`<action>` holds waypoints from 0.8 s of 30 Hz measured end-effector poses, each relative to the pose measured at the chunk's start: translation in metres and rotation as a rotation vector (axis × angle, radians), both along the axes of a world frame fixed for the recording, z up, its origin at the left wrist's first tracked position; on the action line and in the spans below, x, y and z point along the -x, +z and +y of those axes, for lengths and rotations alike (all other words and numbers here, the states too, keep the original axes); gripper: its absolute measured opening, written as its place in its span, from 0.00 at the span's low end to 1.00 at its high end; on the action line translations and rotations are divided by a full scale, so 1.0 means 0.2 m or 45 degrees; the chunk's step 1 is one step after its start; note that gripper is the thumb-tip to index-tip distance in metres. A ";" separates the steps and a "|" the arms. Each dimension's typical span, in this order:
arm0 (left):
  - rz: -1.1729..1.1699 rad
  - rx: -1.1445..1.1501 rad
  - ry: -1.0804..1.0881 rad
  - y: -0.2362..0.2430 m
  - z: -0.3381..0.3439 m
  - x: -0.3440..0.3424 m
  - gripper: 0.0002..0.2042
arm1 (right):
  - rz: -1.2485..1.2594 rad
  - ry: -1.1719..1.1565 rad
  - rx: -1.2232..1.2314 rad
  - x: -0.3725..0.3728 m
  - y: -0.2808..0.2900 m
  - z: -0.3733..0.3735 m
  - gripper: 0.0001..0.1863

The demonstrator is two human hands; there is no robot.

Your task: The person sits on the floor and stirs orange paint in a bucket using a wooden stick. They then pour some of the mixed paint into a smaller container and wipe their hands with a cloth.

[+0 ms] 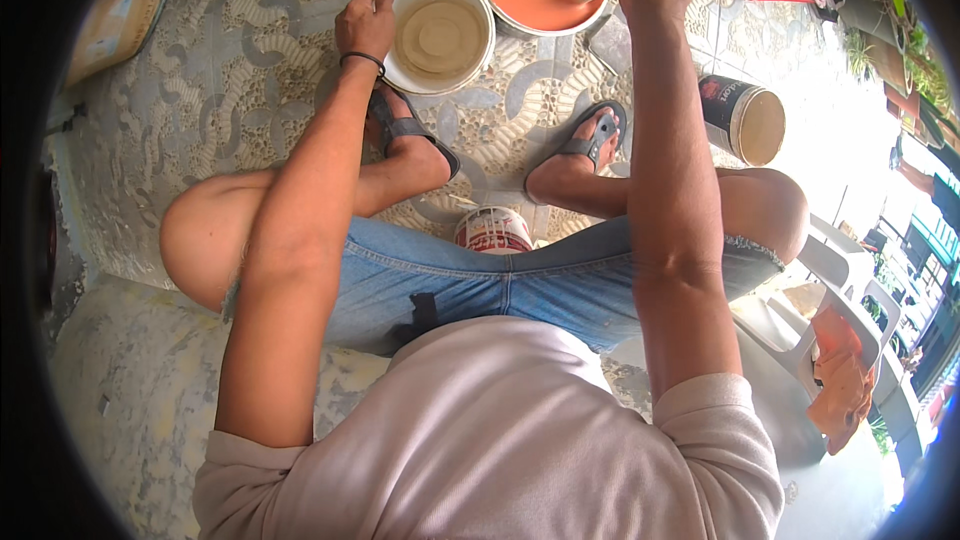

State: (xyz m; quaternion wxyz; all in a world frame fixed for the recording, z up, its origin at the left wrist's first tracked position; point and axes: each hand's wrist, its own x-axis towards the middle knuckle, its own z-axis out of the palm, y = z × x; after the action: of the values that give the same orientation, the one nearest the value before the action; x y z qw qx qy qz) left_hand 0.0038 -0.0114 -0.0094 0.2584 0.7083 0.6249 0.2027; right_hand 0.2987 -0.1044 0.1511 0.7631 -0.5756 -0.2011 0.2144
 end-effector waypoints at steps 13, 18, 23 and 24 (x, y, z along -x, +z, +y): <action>-0.006 0.019 0.004 0.01 0.00 0.02 0.20 | -0.136 0.094 -0.014 -0.01 -0.03 0.04 0.11; -0.024 0.034 -0.004 0.02 -0.01 0.00 0.20 | 0.115 -0.052 -0.208 0.06 -0.07 0.05 0.15; -0.026 0.049 -0.020 0.01 0.01 -0.02 0.20 | -0.103 0.051 -0.272 -0.01 -0.06 0.12 0.15; -0.028 0.038 -0.024 0.01 0.01 -0.02 0.20 | -0.180 0.075 -0.230 -0.04 -0.04 0.11 0.14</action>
State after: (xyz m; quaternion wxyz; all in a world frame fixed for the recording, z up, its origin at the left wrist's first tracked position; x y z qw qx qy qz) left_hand 0.0083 -0.0096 -0.0078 0.2777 0.7080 0.6183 0.1986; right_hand 0.3064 -0.0830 0.1425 0.7890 -0.5122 -0.2898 0.1765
